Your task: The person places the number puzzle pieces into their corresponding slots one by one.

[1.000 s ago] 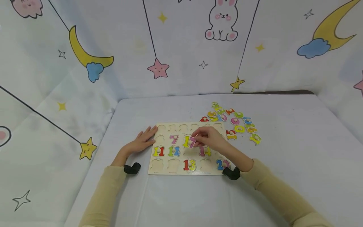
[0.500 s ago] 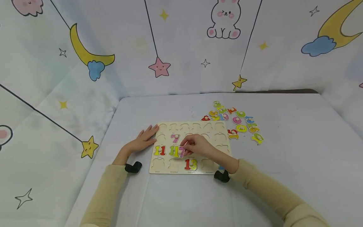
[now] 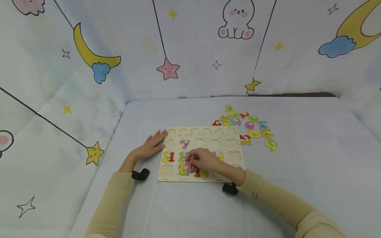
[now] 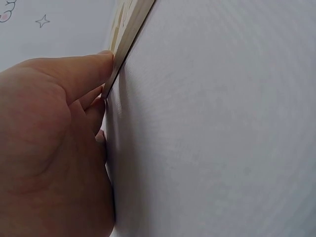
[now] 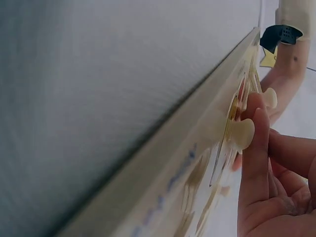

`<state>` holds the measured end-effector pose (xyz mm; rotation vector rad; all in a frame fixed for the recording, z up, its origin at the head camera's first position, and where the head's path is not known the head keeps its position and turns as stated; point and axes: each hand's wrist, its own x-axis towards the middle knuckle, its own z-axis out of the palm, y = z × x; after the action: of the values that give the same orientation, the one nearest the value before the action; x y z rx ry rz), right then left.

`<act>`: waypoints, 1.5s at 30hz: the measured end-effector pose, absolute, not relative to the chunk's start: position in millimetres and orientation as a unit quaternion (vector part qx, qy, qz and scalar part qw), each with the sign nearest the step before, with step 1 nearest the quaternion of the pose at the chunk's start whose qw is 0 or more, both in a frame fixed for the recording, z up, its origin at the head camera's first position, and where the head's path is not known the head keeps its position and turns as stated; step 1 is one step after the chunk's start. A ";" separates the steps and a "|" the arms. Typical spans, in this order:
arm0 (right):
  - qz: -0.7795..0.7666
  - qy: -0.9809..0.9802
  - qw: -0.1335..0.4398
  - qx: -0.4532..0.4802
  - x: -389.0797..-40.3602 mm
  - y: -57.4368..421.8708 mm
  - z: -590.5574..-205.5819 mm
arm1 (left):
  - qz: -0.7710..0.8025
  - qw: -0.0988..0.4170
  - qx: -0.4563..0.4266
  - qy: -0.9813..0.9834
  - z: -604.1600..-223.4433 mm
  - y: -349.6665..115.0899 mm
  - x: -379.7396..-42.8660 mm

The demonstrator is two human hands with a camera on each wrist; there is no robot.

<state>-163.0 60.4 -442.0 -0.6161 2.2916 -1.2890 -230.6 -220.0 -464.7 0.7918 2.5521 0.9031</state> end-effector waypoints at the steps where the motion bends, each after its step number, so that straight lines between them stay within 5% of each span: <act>1: -0.462 0.830 0.216 -0.228 -162.6 59.8 -442.3 | 0.316 0.160 0.277 0.893 -464.3 -219.6 -230.5; 13: -0.425 0.845 0.181 -0.270 -152.8 52.1 -439.9 | 0.317 0.162 0.279 0.892 -462.8 -218.6 -230.8; 45: -0.005 0.922 -0.014 -0.386 -125.7 38.6 -435.0 | 0.319 0.164 0.271 0.893 -461.1 -217.3 -229.5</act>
<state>-125.7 38.6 -435.0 -1.2245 2.9229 -0.0147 -229.5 -217.3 -461.1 0.7722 2.5471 0.9108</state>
